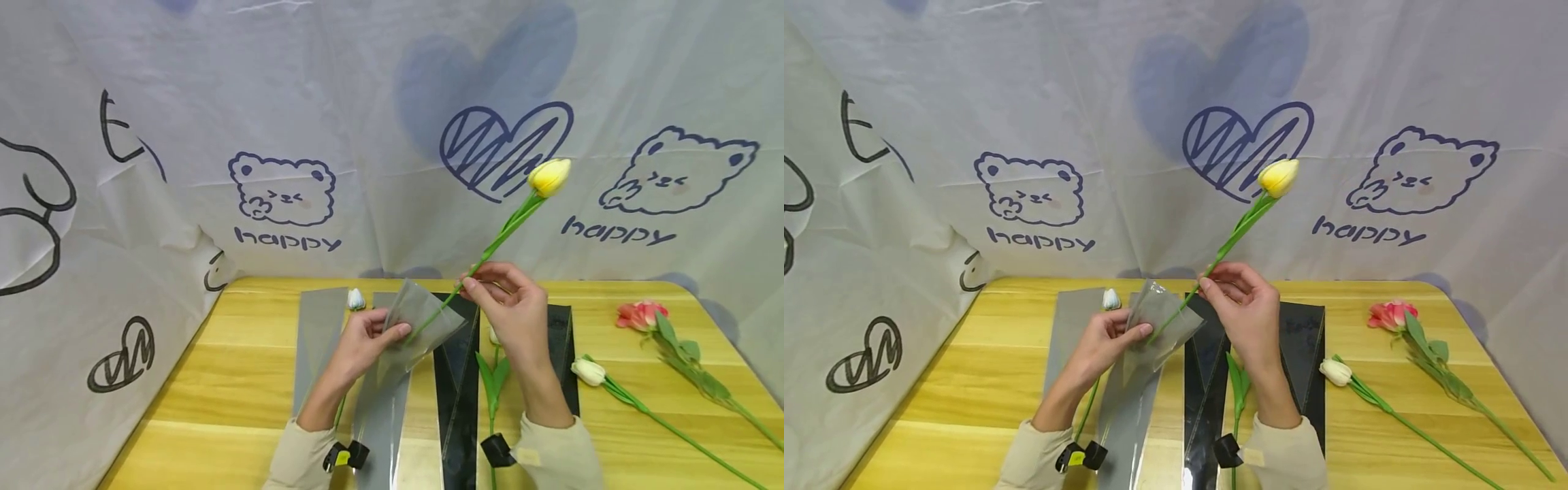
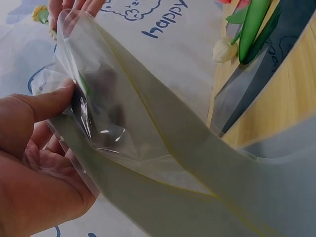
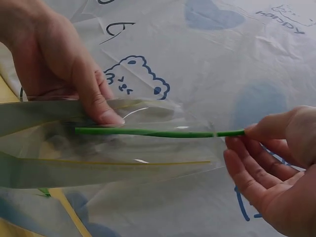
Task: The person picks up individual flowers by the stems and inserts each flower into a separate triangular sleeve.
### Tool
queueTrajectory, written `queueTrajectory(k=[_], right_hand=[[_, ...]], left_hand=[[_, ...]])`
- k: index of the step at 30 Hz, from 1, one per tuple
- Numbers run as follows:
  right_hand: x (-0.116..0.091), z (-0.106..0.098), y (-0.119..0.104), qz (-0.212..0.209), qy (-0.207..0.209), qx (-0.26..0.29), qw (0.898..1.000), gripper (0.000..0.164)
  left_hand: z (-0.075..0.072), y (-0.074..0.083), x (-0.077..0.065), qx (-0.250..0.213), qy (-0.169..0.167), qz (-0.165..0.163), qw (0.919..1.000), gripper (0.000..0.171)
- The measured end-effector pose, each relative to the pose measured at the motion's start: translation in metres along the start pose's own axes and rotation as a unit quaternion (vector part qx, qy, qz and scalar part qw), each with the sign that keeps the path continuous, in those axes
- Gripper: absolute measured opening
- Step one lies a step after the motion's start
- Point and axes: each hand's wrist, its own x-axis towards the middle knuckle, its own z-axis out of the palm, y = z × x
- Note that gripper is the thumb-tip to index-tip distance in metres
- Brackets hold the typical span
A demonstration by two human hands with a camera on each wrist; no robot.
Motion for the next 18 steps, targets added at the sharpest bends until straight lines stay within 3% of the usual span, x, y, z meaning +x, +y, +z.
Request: queueTrajectory(k=[9, 18], right_hand=[[-0.0021, -0.0003, 0.0012, 0.003, -0.068, -0.118, 0.991, 0.015], [-0.0023, -0.0023, 0.0004, 0.032, -0.150, -0.156, 0.976, 0.011]], left_hand=[[0.0059, 0.0034, -0.0001, -0.012, -0.020, 0.004, 0.9997, 0.016], [0.0072, 0.0052, -0.0026, -0.021, -0.034, 0.006, 0.9992, 0.018]])
